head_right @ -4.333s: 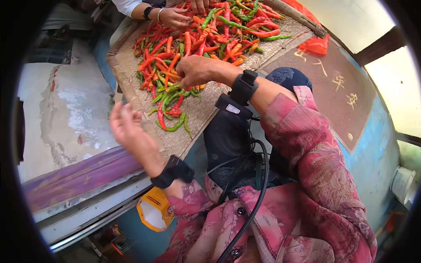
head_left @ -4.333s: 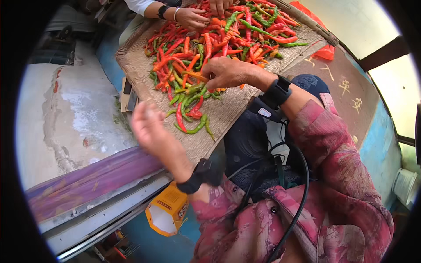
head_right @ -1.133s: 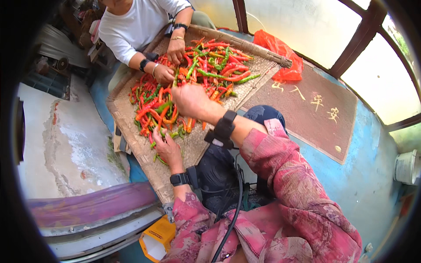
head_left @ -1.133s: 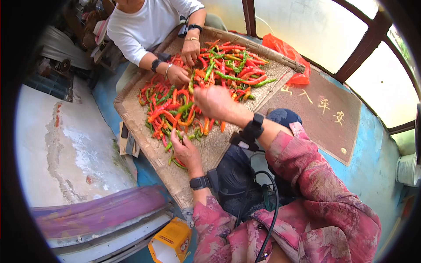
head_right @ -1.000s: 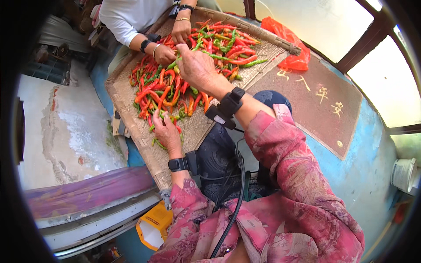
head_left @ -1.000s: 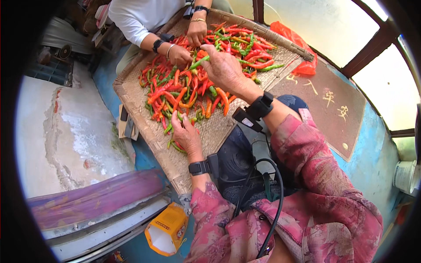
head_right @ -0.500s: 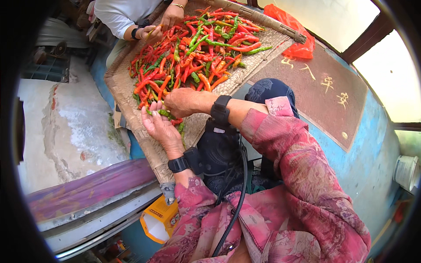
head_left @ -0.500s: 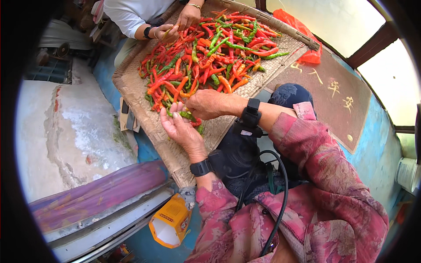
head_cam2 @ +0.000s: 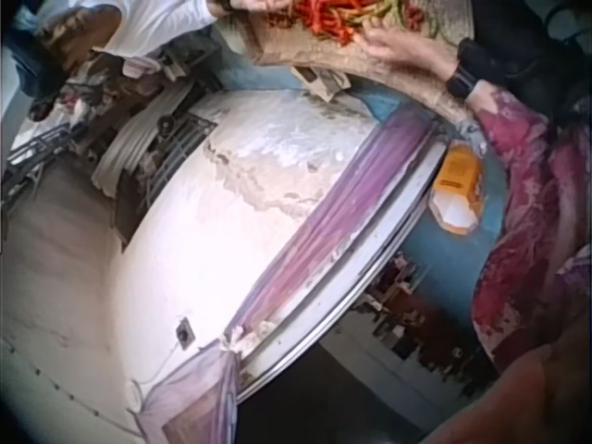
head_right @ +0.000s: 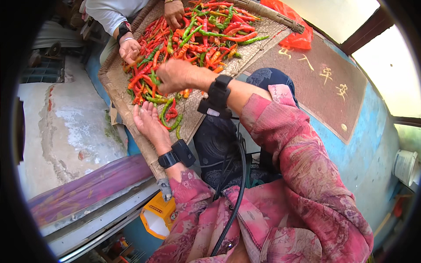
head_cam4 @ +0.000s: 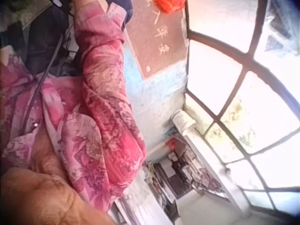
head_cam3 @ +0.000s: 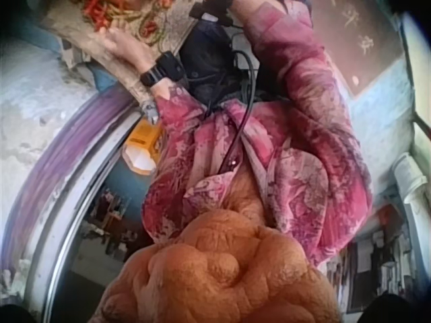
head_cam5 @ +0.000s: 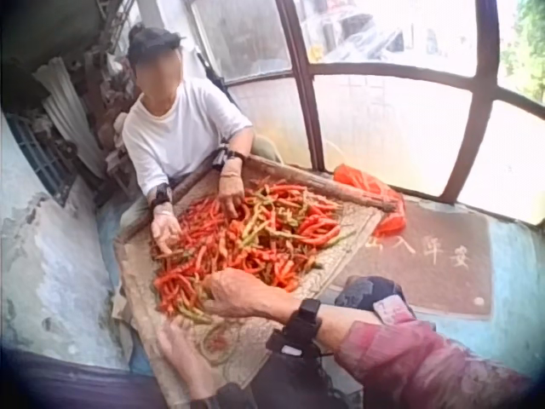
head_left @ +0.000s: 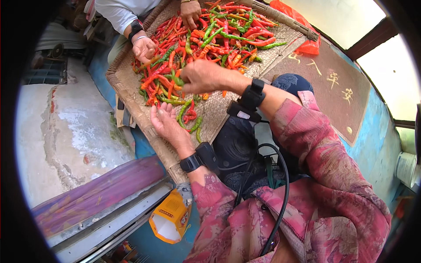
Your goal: The person sorts through a pile of red and green chili peppers on a woven tray by hand, picking up individual peppers and moving them to different areas of the tray.
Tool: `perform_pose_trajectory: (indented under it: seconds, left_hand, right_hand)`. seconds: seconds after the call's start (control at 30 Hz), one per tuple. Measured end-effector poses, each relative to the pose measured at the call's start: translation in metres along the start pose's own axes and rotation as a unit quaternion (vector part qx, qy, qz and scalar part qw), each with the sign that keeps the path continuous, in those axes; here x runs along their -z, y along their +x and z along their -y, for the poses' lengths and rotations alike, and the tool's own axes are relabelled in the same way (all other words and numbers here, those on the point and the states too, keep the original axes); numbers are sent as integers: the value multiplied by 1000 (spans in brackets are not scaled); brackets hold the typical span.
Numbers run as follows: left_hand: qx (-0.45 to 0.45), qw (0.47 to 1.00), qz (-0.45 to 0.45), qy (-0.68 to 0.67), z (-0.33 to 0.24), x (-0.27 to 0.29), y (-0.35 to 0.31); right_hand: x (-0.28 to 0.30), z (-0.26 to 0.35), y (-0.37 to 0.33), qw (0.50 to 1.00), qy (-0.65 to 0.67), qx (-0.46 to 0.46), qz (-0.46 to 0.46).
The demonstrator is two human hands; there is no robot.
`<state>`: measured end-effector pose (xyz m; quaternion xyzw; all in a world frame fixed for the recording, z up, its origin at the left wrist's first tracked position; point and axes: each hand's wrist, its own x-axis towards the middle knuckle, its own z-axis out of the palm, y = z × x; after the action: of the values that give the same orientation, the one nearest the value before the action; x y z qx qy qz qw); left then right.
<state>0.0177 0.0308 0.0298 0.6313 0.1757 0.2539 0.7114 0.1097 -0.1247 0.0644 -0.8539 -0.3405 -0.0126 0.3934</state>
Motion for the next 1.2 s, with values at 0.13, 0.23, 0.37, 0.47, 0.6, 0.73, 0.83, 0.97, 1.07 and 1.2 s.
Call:
perform_pose_trajectory:
  seconds: [0.13,0.23,0.37,0.47,0.6,0.73,0.83,0.97,1.07,1.2]
  left_hand:
    - [-161,860,98,475,8,5,14]
    - [-218,698,169,661,12,-4,8]
    - [-202,676,184,684,15,-6,11]
    - [-227,732,161,622,11,-3,8]
    - [-305,807,143,485,-12,-20,0]
    - [-313,831,156,433,-18,-26,-5]
    - [-167,896,142,385,-18,-22,-8]
    - [-157,882,139,422,1,-15,6]
    - [-187,810,187,523,17,-24,13]
    - [-158,737,238,613,29,-37,20]
  right_hand:
    - [26,-15,14,965,14,-113,-235]
    - [28,-16,10,944,5,-156,-290]
    - [15,-8,3,994,-4,-58,-91]
    - [1,0,-2,999,-10,-34,33]
    - [-13,0,-6,996,-41,14,73]
    - [-11,6,-8,992,-50,0,116]
    - [1,6,-8,989,-110,-41,92]
    - [29,-7,1,984,-107,-122,-71]
    - [44,-21,3,948,-114,-134,-264]
    - [43,-24,0,941,-137,-115,-287]
